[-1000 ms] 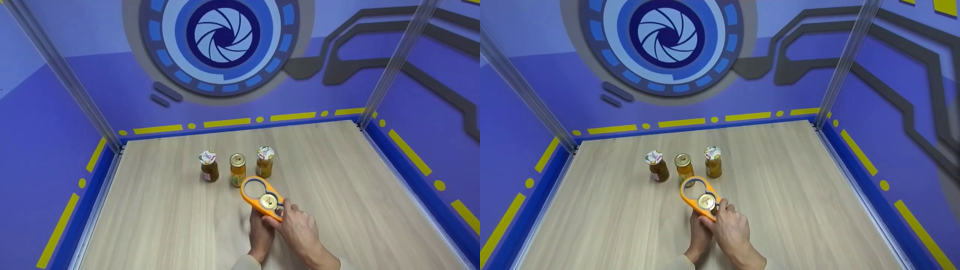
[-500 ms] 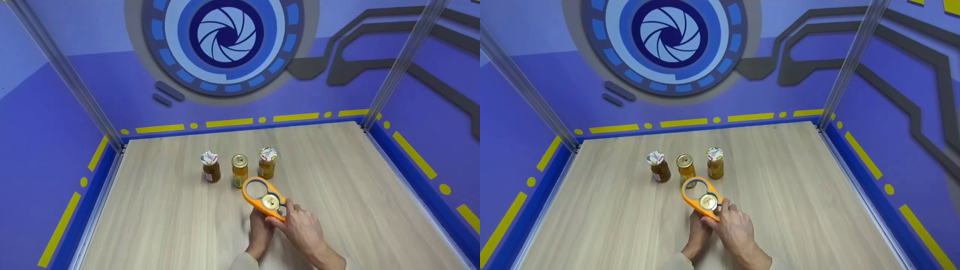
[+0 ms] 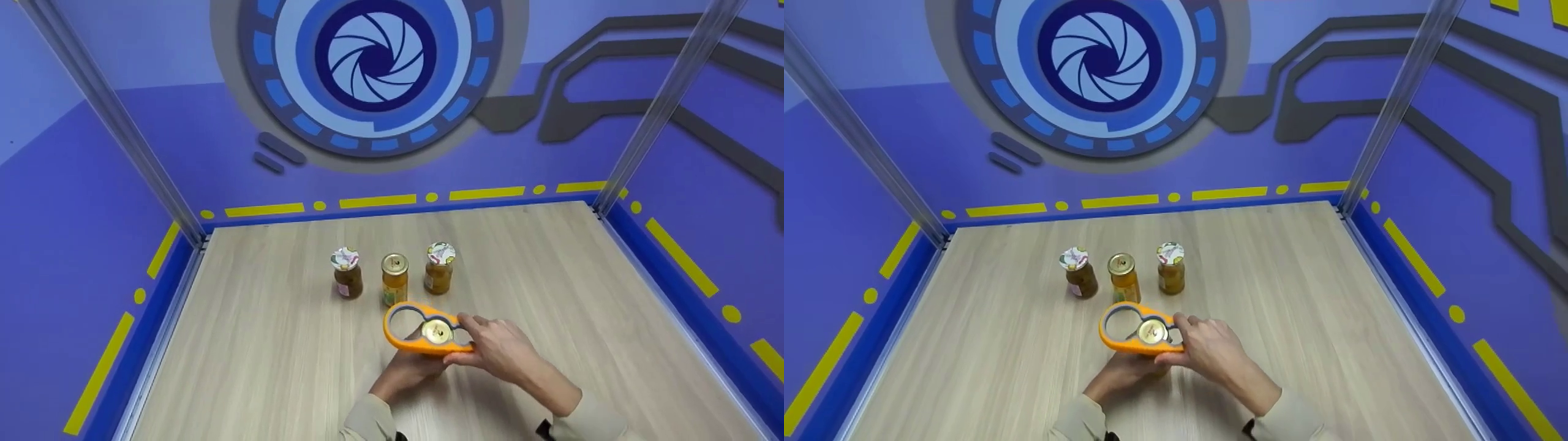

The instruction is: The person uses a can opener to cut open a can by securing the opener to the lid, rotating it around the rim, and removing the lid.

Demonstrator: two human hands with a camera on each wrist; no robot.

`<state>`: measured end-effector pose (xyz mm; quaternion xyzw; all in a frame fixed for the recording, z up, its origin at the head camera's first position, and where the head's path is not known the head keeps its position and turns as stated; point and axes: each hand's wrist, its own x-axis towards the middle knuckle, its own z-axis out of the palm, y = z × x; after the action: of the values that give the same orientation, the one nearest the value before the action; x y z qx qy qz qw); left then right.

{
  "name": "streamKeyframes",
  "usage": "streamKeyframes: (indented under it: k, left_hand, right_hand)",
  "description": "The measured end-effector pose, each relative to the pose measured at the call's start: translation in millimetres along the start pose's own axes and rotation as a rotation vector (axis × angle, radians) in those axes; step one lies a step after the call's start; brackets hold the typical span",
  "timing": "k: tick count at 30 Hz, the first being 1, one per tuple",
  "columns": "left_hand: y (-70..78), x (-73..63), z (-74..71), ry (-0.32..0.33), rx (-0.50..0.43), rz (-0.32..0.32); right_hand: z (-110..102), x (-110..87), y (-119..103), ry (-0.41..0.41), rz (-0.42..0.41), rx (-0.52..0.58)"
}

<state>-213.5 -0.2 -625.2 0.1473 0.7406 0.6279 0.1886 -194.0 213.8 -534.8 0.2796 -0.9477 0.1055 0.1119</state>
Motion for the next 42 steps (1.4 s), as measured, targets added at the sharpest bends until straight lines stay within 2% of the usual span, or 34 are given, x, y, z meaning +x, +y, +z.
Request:
streamKeyframes:
  k: [4,9,12,14,16,21,23,26,30,35,38,42]
  left_hand:
    - [4.5,6.0,-21.7,-0.175,0.052,0.032]
    - [6.8,15.3,-44.1,-0.383,0.073,0.089]
    - [7.2,19.3,-48.7,-0.442,0.067,0.095]
    - [7.9,18.7,-49.6,-0.447,0.074,0.086]
    - [8.8,17.2,-48.9,-0.437,0.066,0.067]
    - [12.0,12.1,-45.9,-0.381,0.057,0.071]
    - [13.6,9.5,-44.8,-0.349,0.08,0.07]
    - [15.5,4.2,-44.0,-0.295,0.108,0.037]
    - [15.5,-2.7,-42.2,-0.22,0.087,0.004]
    - [13.9,-10.5,-41.0,-0.135,0.029,0.085]
    - [12.1,-16.2,-40.8,-0.054,0.035,0.14]
    - [9.8,-23.8,-36.4,0.076,0.02,0.166]
  right_hand:
    - [0,10.9,17,0.009,-0.147,0.032]
    - [2,19.0,23,0.01,-0.223,0.048]
    - [3,19.6,24,0.006,-0.221,0.064]
    - [3,19.7,23,0.002,-0.216,0.072]
    - [4,19.3,23,0.003,-0.207,0.072]
    - [3,18.3,21,0.005,-0.187,0.069]
    - [3,17.7,20,-0.002,-0.176,0.071]
    - [4,16.3,17,-0.01,-0.149,0.067]
    - [4,13.0,11,-0.011,-0.091,0.066]
    - [6,8.6,-5,0.017,0.033,0.048]
    - [8,6.1,-19,0.044,0.117,0.017]
    - [12,4.0,-35,0.101,0.204,-0.019]
